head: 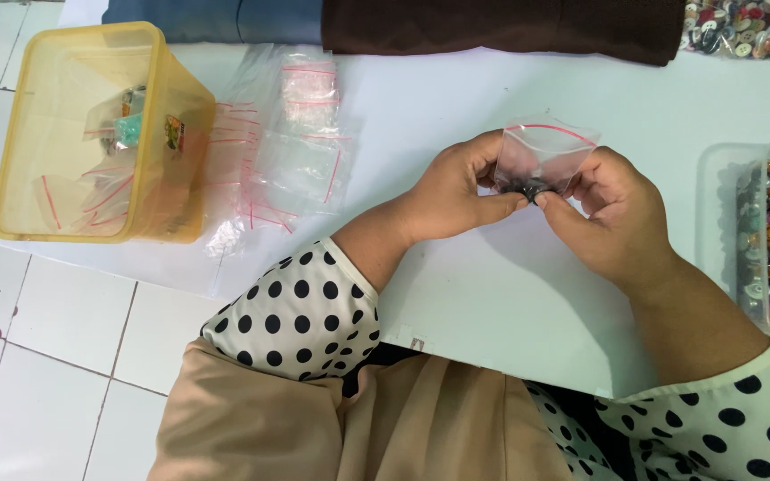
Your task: Picking up small black buttons from a table and placing them into a small plastic bag for packaging.
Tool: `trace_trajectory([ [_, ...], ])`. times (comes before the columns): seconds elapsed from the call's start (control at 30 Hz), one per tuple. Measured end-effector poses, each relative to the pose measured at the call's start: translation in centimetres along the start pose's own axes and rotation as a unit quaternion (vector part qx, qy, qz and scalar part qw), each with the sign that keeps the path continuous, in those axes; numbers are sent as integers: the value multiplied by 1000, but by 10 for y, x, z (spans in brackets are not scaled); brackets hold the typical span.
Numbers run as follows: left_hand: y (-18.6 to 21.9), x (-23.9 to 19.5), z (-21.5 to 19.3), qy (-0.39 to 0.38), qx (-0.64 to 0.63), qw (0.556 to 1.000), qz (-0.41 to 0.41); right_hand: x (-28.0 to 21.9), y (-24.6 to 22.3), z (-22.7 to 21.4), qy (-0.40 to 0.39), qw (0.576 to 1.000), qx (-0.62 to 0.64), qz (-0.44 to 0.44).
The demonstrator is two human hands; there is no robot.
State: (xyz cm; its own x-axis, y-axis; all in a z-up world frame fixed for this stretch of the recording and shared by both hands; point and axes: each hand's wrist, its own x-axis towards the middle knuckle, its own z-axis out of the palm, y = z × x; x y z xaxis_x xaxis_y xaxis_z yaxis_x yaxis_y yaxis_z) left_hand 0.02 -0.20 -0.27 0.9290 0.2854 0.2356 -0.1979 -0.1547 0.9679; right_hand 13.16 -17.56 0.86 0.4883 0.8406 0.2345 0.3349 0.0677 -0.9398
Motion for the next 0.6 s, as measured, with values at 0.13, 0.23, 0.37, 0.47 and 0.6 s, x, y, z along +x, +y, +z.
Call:
trace_trajectory([
  [0.13,-4,0,0,-1,-2,1000,5,1,-2,-1,-16,999,46,6],
  [0.23,-7,0,0,-2,-8,1000,-15,1,-6,-2,-14,998,51,25],
  [0.37,7,-1,-2,-19,2,1000,-5,1,-5,-2,-7,1000,11,18],
  [0.47,2,-1,-1,-14,1,1000,-12,1,8,-4,-8,999,34,7],
  [0.6,0,-1,-4,-18,3,1000,-24,0,4,-5,-4,1000,28,1],
])
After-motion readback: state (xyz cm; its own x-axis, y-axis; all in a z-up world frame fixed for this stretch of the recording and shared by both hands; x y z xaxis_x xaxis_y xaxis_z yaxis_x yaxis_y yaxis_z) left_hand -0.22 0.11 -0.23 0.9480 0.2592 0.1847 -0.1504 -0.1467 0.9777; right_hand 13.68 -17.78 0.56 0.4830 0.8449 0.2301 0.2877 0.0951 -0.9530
